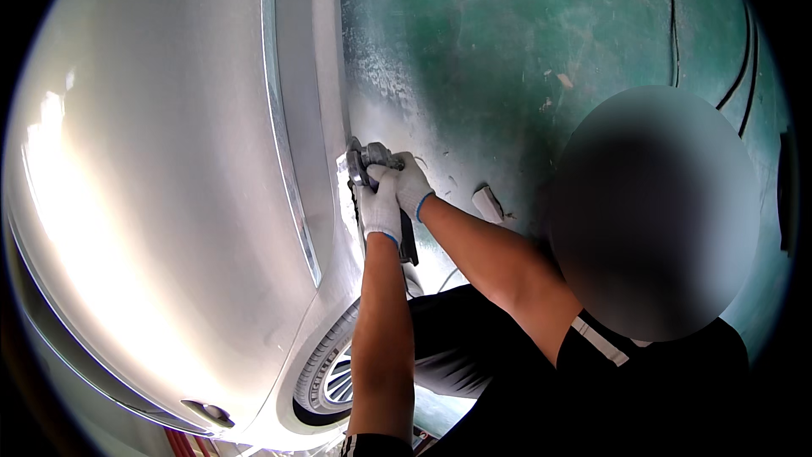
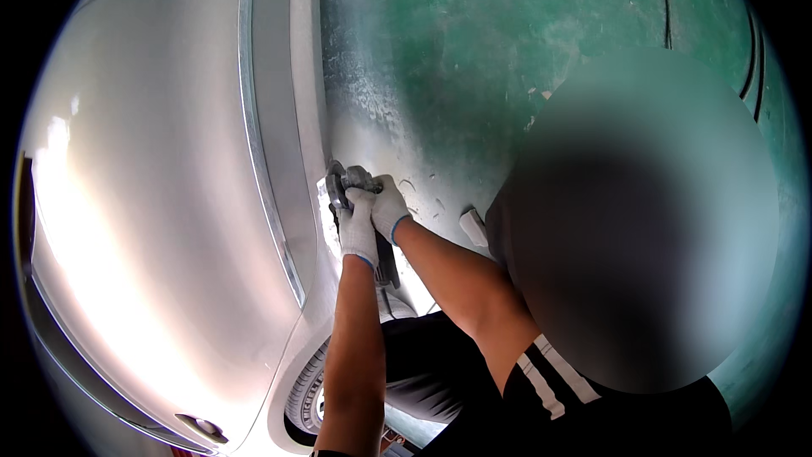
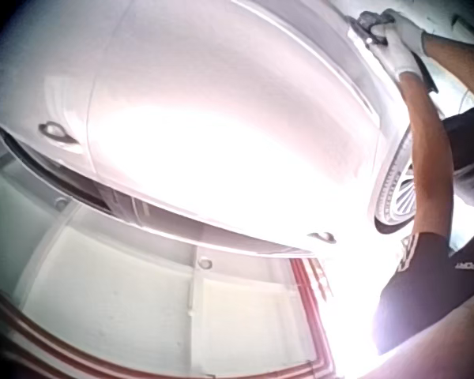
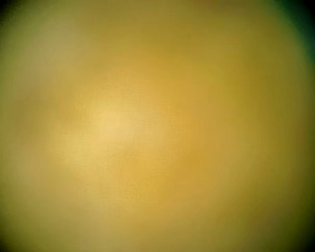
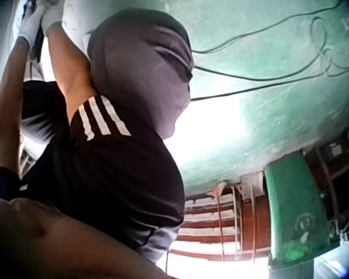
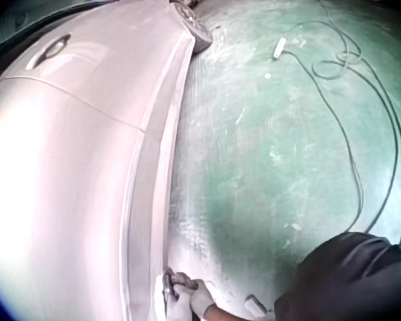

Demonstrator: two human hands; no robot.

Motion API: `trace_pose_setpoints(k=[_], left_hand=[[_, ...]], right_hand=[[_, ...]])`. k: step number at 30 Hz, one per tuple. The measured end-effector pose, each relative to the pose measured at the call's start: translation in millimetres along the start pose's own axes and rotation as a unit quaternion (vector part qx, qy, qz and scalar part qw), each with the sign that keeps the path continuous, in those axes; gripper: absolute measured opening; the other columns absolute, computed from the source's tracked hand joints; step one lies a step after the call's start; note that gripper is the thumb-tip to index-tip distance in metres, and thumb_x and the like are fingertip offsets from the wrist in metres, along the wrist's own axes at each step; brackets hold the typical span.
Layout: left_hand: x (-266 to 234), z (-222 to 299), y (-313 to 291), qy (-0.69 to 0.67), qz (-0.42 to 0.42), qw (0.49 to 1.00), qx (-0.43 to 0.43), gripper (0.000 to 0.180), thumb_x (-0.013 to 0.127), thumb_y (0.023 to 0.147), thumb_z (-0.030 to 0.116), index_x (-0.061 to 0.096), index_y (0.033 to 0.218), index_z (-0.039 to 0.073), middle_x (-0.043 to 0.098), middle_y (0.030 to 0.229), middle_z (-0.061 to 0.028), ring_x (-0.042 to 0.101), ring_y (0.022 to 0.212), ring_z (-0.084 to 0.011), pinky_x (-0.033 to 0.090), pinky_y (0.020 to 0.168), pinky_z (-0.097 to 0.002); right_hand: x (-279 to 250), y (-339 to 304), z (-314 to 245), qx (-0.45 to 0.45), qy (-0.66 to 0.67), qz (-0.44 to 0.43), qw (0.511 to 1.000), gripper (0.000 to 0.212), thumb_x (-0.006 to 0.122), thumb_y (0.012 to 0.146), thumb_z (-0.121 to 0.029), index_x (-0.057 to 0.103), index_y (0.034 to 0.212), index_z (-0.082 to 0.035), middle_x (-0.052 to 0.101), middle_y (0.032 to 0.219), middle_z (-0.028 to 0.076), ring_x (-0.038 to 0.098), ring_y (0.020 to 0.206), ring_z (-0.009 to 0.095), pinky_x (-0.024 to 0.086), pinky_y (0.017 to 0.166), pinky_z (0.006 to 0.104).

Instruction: The person uses an angle grinder to smooth a damaged area on the lower side panel of a silver car. They work continuously on the same spot, generating sparks and removing material from the car's body.

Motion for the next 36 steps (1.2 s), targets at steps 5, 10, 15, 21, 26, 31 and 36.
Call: trace_pose_setpoints(k=[5,10,15,21,26,31,36], left_hand=[[7.2,10.1,-16.6,0.036,0.034,0.995,-0.085,0.066,0.076,0.093,0.036,0.058,0.146,0.001,0.069,0.126,-0.0149,0.069,0.112,-0.0253,0.057,0.096,-0.0374],[-2.2,-4.0,0.5,0.025,0.011,1.0,-0.006,0.07,0.077,0.092,0.04,0.059,0.144,-0.001,0.069,0.126,-0.0158,0.069,0.112,-0.0244,0.057,0.096,-0.0376],[5.6,1.9,2.4,0.046,0.041,0.997,-0.036,0.061,0.079,0.091,0.035,0.062,0.139,0.0,0.069,0.122,-0.0144,0.069,0.109,-0.0233,0.058,0.093,-0.0367],[18.3,13.0,-2.5,0.037,0.034,0.997,-0.064,0.059,0.08,0.091,0.036,0.064,0.137,0.003,0.069,0.122,-0.0132,0.069,0.107,-0.0226,0.058,0.091,-0.0379],[20.1,-6.8,-2.4,-0.021,0.077,0.991,-0.105,0.07,0.082,0.09,0.048,0.064,0.139,0.0,0.069,0.121,-0.0134,0.069,0.106,-0.022,0.058,0.092,-0.0374],[25.7,8.8,-10.4,0.013,0.05,0.995,-0.081,0.079,0.083,0.09,0.049,0.062,0.139,-0.01,0.072,0.122,-0.0176,0.072,0.108,-0.0245,0.059,0.091,-0.0359],[20.6,-20.3,4.7,0.032,0.067,0.992,-0.098,0.088,0.084,0.088,0.058,0.06,0.141,-0.008,0.069,0.117,-0.0129,0.067,0.104,-0.021,0.056,0.09,-0.034]], right_hand=[[-9.2,-8.0,-9.0,0.079,-0.078,-0.005,0.994,0.071,0.089,0.087,-0.036,0.057,0.132,0.008,0.074,0.117,0.022,0.072,0.106,0.027,0.058,0.095,0.0391],[-4.1,-2.2,-4.8,0.017,-0.018,-0.012,1.0,0.073,0.09,0.086,-0.038,0.057,0.131,0.009,0.073,0.117,0.024,0.073,0.103,0.028,0.059,0.093,0.0391],[-5.2,-4.1,-23.7,0.057,-0.029,-0.026,0.998,0.073,0.09,0.085,-0.038,0.059,0.131,0.009,0.073,0.117,0.023,0.073,0.103,0.028,0.059,0.094,0.0404],[-13.9,16.8,-10.7,0.07,-0.009,-0.044,0.997,0.072,0.089,0.085,-0.035,0.059,0.133,0.009,0.073,0.116,0.023,0.074,0.101,0.029,0.061,0.091,0.0443],[-20.2,18.9,-6.3,0.118,-0.063,-0.093,0.987,0.082,0.088,0.085,-0.044,0.058,0.138,0.011,0.073,0.122,0.026,0.074,0.105,0.028,0.06,0.094,0.0417],[-26.5,37.8,2.6,0.045,-0.045,-0.075,0.995,0.081,0.086,0.083,-0.048,0.064,0.133,0.012,0.075,0.119,0.026,0.075,0.106,0.03,0.061,0.094,0.0424],[-27.7,48.0,5.0,0.11,-0.148,-0.179,0.966,0.079,0.086,0.083,-0.046,0.064,0.131,0.012,0.077,0.113,0.023,0.076,0.096,0.029,0.062,0.089,0.044]])
Point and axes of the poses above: each hand's wrist, its own y-axis towards the middle knuckle, its own x-axis out of the palm, z = x × y, the point moved 2 cm from there along y, towards the middle knuckle
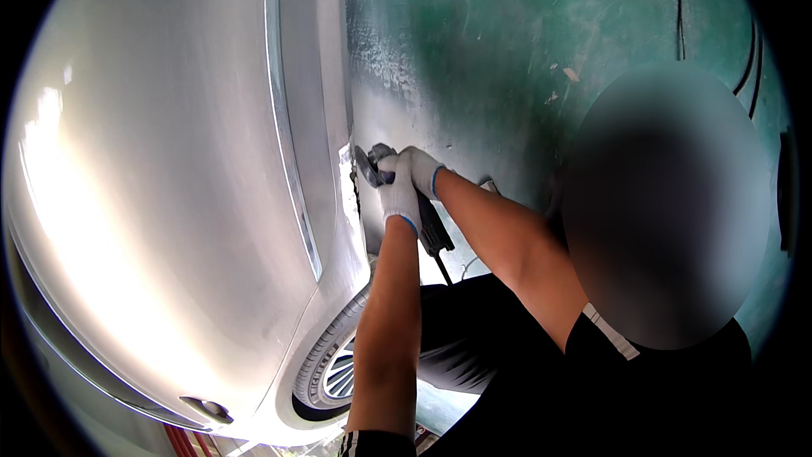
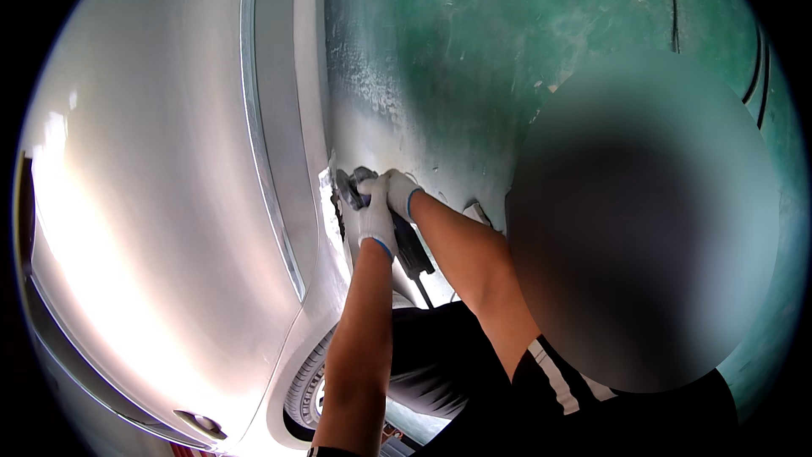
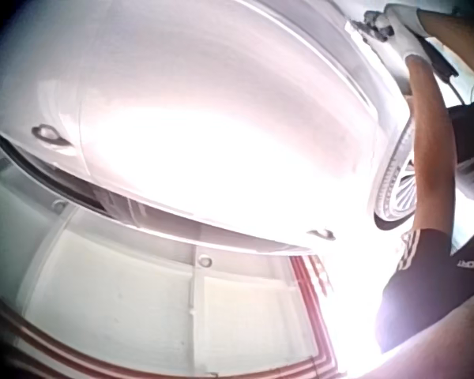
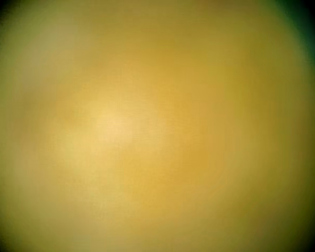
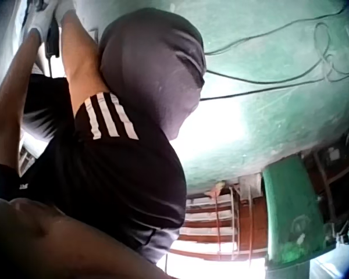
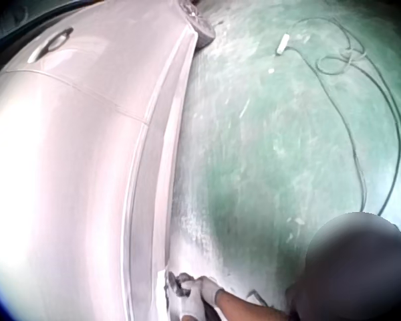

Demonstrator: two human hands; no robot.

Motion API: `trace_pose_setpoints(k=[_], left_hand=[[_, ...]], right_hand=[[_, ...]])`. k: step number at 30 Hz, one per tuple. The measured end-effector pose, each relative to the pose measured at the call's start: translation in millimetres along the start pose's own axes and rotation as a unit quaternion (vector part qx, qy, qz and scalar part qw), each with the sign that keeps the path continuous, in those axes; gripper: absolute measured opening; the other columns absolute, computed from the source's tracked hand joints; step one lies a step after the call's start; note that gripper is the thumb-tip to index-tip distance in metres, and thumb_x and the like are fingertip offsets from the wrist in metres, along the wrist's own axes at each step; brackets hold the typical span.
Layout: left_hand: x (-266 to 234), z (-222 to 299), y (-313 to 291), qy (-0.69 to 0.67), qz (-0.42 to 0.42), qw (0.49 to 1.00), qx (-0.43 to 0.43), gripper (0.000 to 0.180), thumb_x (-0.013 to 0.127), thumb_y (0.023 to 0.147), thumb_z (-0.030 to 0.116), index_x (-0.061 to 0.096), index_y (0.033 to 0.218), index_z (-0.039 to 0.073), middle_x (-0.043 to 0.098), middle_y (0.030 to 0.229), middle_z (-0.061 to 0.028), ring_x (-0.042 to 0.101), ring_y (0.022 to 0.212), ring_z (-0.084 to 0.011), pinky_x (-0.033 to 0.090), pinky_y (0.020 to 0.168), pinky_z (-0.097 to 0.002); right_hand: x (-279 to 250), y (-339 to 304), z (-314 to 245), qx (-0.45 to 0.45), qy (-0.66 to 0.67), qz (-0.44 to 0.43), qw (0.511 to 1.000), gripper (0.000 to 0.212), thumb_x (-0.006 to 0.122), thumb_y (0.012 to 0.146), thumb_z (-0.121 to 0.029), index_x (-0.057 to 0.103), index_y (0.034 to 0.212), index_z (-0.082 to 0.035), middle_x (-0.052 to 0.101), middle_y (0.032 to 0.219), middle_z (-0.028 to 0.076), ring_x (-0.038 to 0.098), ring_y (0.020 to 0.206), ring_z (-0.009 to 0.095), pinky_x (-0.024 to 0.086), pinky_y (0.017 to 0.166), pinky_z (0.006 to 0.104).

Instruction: The person uses an angle grinder to smooth a damaged area on the lower side panel of a silver car. They work continuously on the same spot, generating sparks and removing material from the car's body.

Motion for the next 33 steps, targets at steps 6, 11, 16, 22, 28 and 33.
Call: trace_pose_setpoints(k=[6,11,16,22,28,33], left_hand=[[-0.3,-0.1,0.0,-0.016,-0.003,0.999,-0.03,0.085,0.084,0.087,0.057,0.065,0.138,-0.008,0.072,0.128,-0.0173,0.071,0.114,-0.025,0.057,0.099,-0.0382],[-9.5,-13.4,10.8,-0.002,0.011,0.999,-0.047,0.083,0.084,0.085,0.056,0.067,0.135,-0.008,0.073,0.127,-0.0178,0.072,0.112,-0.0253,0.058,0.097,-0.0381],[-2.8,0.3,-8.3,-0.046,-0.002,0.999,-0.016,0.074,0.083,0.086,0.048,0.067,0.134,-0.007,0.073,0.121,-0.016,0.072,0.107,-0.024,0.058,0.094,-0.0377],[-12.3,-0.2,3.0,-0.062,-0.022,0.997,-0.035,0.052,0.081,0.089,0.018,0.062,0.136,0.006,0.071,0.112,-0.0112,0.072,0.101,-0.0244,0.06,0.086,-0.0371],[-12.1,-13.3,3.5,-0.084,-0.006,0.996,-0.036,0.049,0.081,0.089,0.027,0.066,0.128,0.003,0.071,0.112,-0.0114,0.071,0.099,-0.0236,0.059,0.088,-0.0383],[-9.2,-1.6,-5.0,-0.112,-0.03,0.991,-0.06,0.047,0.08,0.088,0.027,0.065,0.128,0.005,0.071,0.111,-0.0099,0.071,0.098,-0.0234,0.059,0.087,-0.0385]], right_hand=[[6.8,-9.7,4.3,-0.033,0.089,0.039,0.995,0.079,0.091,0.083,-0.04,0.061,0.131,0.015,0.074,0.118,0.025,0.073,0.103,0.027,0.059,0.095,0.0435],[15.5,-9.2,18.1,-0.055,0.044,0.099,0.993,0.08,0.092,0.083,-0.041,0.058,0.134,0.011,0.073,0.121,0.025,0.071,0.109,0.03,0.057,0.1,0.0428],[14.4,-1.4,34.1,-0.022,0.05,0.097,0.994,0.079,0.092,0.083,-0.042,0.058,0.138,0.005,0.073,0.123,0.025,0.071,0.116,0.032,0.055,0.103,0.042],[24.6,-13.8,29.6,-0.113,0.051,0.155,0.98,0.081,0.091,0.083,-0.045,0.057,0.139,0.003,0.073,0.125,0.025,0.072,0.116,0.032,0.055,0.104,0.0419],[24.3,-35.6,15.4,-0.065,0.018,0.157,0.985,0.081,0.091,0.081,-0.044,0.058,0.138,0.003,0.073,0.121,0.024,0.072,0.113,0.032,0.055,0.102,0.0421],[24.7,-40.6,5.2,-0.071,0.035,0.166,0.983,0.08,0.091,0.08,-0.043,0.058,0.135,0.003,0.074,0.119,0.024,0.072,0.112,0.032,0.055,0.101,0.0425]])
Point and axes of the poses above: each hand's wrist, its own y-axis towards the middle knuckle, its own x-axis out of the palm, z = x × y, the point moved 2 cm from there along y, towards the middle knuckle
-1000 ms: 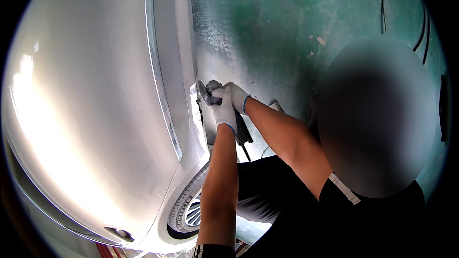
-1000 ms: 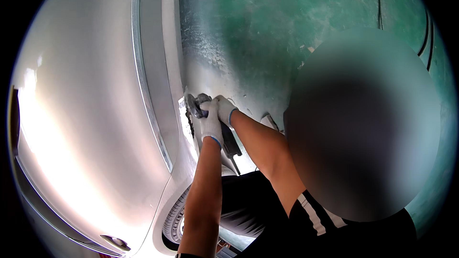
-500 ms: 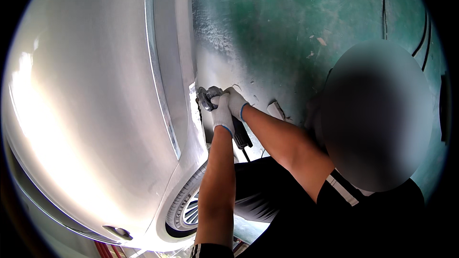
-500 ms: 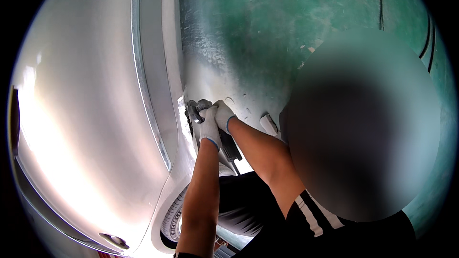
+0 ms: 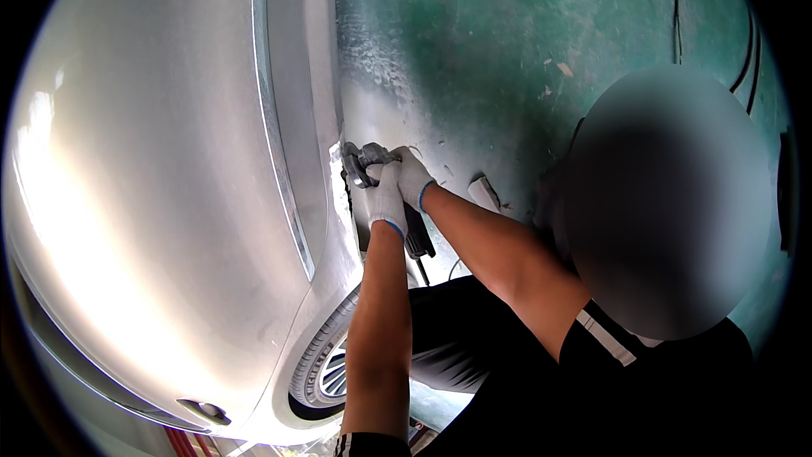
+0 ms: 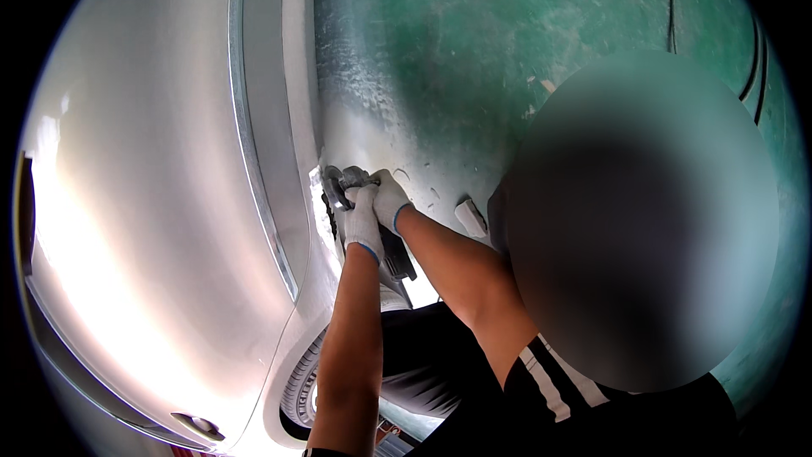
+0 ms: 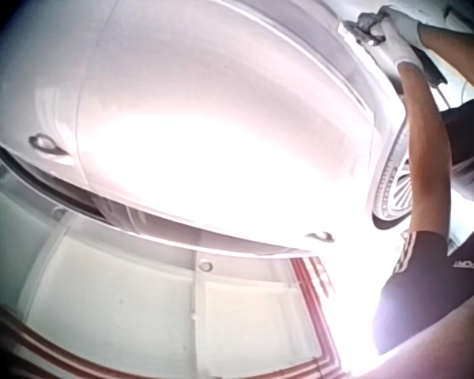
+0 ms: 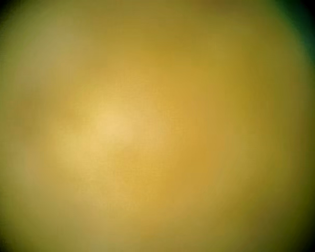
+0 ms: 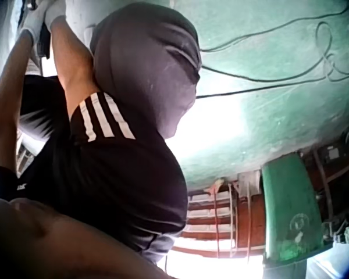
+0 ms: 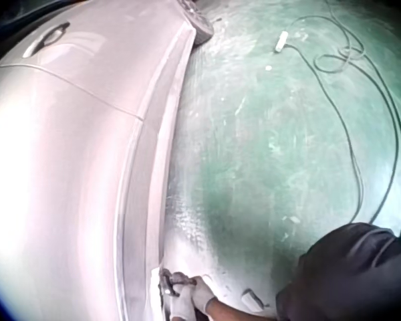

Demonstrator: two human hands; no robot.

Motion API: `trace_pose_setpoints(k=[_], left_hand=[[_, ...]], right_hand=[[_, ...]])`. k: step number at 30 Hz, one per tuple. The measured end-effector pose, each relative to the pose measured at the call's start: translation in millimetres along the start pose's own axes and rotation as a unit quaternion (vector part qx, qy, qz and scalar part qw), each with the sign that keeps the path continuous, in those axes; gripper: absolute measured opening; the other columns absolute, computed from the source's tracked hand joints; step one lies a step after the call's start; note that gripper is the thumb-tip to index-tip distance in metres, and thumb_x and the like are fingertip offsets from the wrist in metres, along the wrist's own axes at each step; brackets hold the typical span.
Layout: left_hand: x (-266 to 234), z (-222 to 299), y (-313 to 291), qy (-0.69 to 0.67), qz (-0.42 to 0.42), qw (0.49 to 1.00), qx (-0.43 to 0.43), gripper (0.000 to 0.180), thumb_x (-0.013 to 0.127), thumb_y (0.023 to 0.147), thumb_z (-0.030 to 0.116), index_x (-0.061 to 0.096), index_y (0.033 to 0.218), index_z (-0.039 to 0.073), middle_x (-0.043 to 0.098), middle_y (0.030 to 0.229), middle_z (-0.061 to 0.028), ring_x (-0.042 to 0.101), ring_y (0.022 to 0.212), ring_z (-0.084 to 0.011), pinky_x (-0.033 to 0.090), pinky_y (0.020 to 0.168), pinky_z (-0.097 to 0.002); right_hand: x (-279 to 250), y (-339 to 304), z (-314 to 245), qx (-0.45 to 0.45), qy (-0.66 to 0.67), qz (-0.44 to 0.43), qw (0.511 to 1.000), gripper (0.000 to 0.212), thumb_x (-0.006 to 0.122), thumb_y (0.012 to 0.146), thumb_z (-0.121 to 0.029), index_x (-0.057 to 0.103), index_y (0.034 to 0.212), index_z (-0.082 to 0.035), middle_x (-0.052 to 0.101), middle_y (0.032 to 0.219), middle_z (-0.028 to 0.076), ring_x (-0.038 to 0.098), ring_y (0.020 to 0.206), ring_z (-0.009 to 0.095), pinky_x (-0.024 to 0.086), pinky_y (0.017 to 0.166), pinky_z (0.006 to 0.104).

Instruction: The person uses an angle grinder to smooth a damaged area on the lower side panel of a silver car. They work continuously on the same spot, generating sparks and removing material from the car's body.

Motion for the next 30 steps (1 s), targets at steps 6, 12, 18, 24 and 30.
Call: trace_pose_setpoints(k=[6,12,18,24,30], left_hand=[[7.1,11.5,-16.7,-0.01,-0.004,0.999,0.032,0.045,0.08,0.089,0.024,0.064,0.128,0.01,0.07,0.107,-0.0094,0.071,0.097,-0.0237,0.06,0.085,-0.0392],[12.8,19.8,-27.0,-0.027,0.0,0.999,0.018,0.037,0.078,0.091,0.019,0.064,0.124,0.012,0.07,0.105,-0.0078,0.072,0.094,-0.0231,0.061,0.083,-0.0385],[10.9,6.9,-14.0,-0.096,-0.027,0.995,-0.032,0.032,0.075,0.094,0.02,0.064,0.123,0.014,0.071,0.105,-0.0059,0.073,0.091,-0.0228,0.062,0.078,-0.0379],[22.2,20.1,-29.6,-0.054,-0.009,0.998,-0.012,0.028,0.075,0.095,0.022,0.066,0.121,0.014,0.072,0.106,-0.0059,0.073,0.094,-0.0221,0.062,0.08,-0.0373],[6.5,1.4,-2.0,-0.075,-0.018,0.996,-0.035,0.036,0.078,0.094,0.028,0.067,0.124,0.012,0.072,0.11,-0.0079,0.073,0.099,-0.023,0.062,0.085,-0.0381]], right_hand=[[-1.1,-7.3,-5.5,-0.013,-0.056,0.019,0.998,0.077,0.09,0.081,-0.045,0.058,0.133,0.002,0.074,0.117,0.025,0.074,0.11,0.035,0.056,0.099,0.0438],[-2.8,-8.8,-13.7,-0.001,-0.098,0.022,0.995,0.076,0.091,0.081,-0.045,0.059,0.132,0.002,0.074,0.117,0.025,0.074,0.11,0.035,0.057,0.098,0.044],[-6.4,-2.4,-18.9,0.046,-0.128,0.017,0.991,0.075,0.093,0.078,-0.042,0.062,0.129,0.003,0.074,0.118,0.023,0.073,0.108,0.034,0.058,0.095,0.0439],[-9.9,-5.6,-27.4,0.014,-0.141,0.023,0.99,0.064,0.087,0.086,-0.039,0.059,0.128,0.002,0.075,0.116,0.027,0.076,0.108,0.037,0.059,0.096,0.0461],[-6.2,0.1,-25.2,0.035,-0.128,-0.005,0.991,0.071,0.089,0.083,-0.039,0.059,0.132,0.004,0.075,0.117,0.027,0.076,0.106,0.036,0.06,0.096,0.0448]])
Point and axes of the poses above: each hand's wrist, its own y-axis towards the middle knuckle, its own x-axis out of the palm, z = x × y, the point moved 2 cm from there along y, towards the middle knuckle
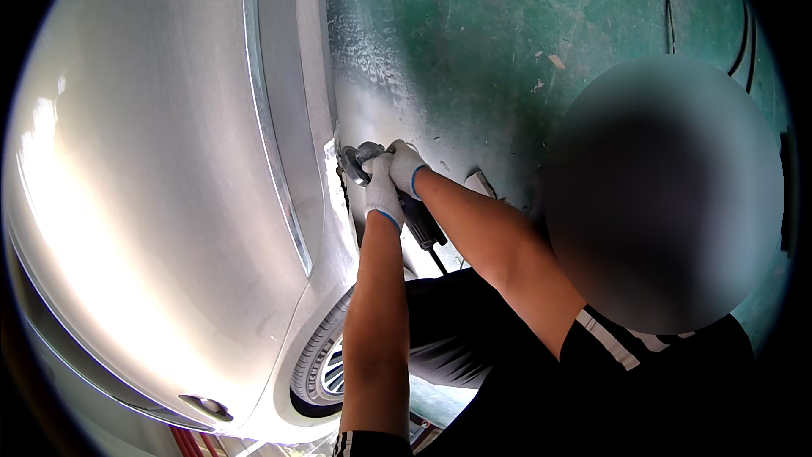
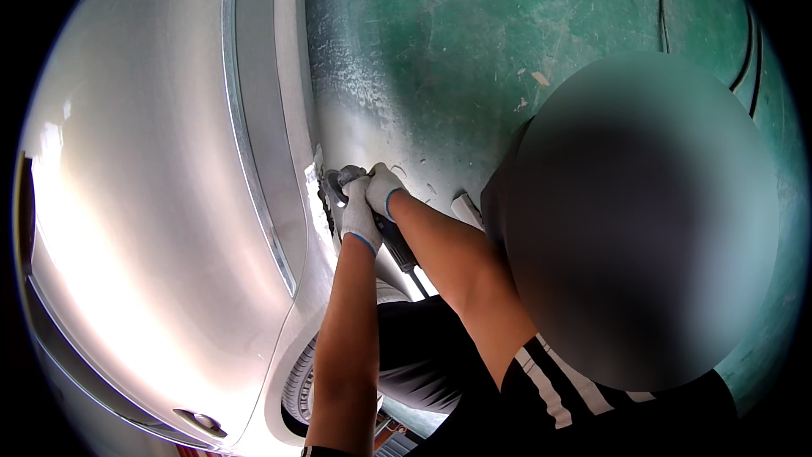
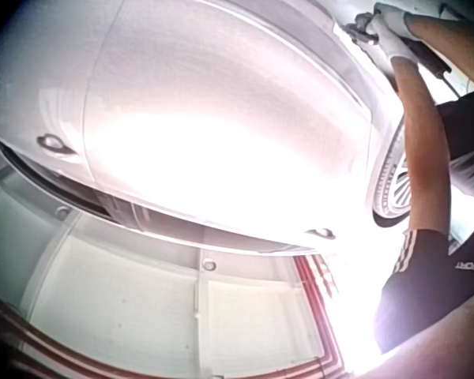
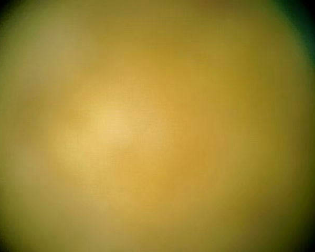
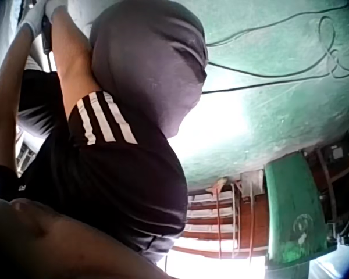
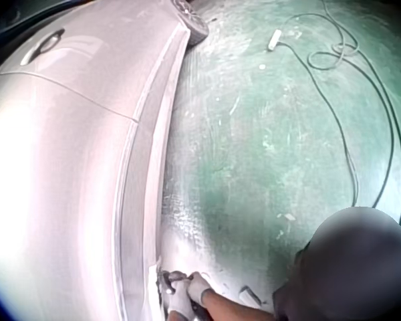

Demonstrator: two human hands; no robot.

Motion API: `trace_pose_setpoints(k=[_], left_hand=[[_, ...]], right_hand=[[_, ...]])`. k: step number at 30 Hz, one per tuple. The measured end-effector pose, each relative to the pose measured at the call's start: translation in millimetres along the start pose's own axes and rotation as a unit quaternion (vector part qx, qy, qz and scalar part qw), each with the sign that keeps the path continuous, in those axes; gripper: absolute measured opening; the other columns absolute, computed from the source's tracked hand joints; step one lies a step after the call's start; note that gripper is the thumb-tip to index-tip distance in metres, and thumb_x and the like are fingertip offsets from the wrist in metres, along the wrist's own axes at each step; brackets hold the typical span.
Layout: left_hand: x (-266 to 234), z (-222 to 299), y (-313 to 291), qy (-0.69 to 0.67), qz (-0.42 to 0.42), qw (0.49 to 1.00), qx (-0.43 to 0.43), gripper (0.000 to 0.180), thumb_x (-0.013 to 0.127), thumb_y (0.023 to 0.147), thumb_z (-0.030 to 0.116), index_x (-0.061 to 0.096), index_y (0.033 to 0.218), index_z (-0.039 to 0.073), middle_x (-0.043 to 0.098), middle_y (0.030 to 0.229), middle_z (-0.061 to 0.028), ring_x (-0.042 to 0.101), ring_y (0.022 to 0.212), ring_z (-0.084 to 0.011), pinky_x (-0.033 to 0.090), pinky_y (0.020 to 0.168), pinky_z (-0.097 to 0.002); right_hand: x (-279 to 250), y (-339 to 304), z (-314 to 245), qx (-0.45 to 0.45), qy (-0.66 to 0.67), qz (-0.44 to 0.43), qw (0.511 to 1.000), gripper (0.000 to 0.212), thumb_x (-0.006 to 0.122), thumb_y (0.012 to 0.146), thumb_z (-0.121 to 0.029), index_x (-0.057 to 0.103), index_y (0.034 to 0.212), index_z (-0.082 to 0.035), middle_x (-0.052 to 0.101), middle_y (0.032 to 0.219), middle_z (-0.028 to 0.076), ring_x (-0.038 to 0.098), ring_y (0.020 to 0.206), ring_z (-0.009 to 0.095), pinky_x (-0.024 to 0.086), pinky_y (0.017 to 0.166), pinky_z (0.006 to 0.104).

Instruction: The person uses an angle grinder to smooth a damaged area on the lower side panel of a silver car. They work continuously on the same spot, generating sparks and removing material from the car's body.

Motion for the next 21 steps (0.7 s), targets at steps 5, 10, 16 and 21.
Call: trace_pose_setpoints(k=[5,10,16,21], left_hand=[[-1.5,0.7,4.5,0.085,0.029,0.996,0.001,0.056,0.08,0.089,0.04,0.067,0.131,0.004,0.072,0.116,-0.0111,0.072,0.102,-0.025,0.06,0.09,-0.039],[-8.3,-13.8,24.8,0.061,0.045,0.997,-0.018,0.055,0.083,0.089,0.038,0.068,0.13,0.005,0.071,0.118,-0.0106,0.071,0.103,-0.025,0.059,0.092,-0.0383],[-10.8,-13.8,17.3,0.142,0.086,0.986,-0.003,0.075,0.083,0.085,0.046,0.065,0.137,-0.004,0.069,0.125,-0.0139,0.069,0.108,-0.026,0.057,0.094,-0.0401],[-4.3,-4.4,5.3,0.197,0.084,0.977,0.019,0.084,0.082,0.084,0.048,0.062,0.141,-0.009,0.068,0.13,-0.017,0.068,0.113,-0.0268,0.056,0.097,-0.04]], right_hand=[[-1.2,2.2,3.0,-0.012,0.085,-0.021,0.996,0.077,0.091,0.081,-0.042,0.059,0.133,0.005,0.075,0.118,0.026,0.075,0.105,0.033,0.06,0.093,0.0445],[4.6,22.5,26.8,-0.007,0.11,-0.055,0.992,0.079,0.092,0.081,-0.043,0.059,0.134,0.006,0.074,0.114,0.023,0.074,0.1,0.03,0.06,0.09,0.0429],[12.1,28.1,38.7,-0.002,0.135,-0.063,0.989,0.081,0.093,0.08,-0.044,0.06,0.133,0.007,0.074,0.114,0.024,0.073,0.104,0.03,0.059,0.092,0.0425],[17.7,34.7,48.5,-0.006,0.165,-0.059,0.984,0.084,0.094,0.077,-0.047,0.061,0.132,0.007,0.075,0.114,0.024,0.073,0.106,0.03,0.059,0.093,0.0414]])
Point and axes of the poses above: each hand's wrist, its own y-axis towards the middle knuckle, its own x-axis out of the palm, z = x × y, the point moved 2 cm from there along y, towards the middle knuckle
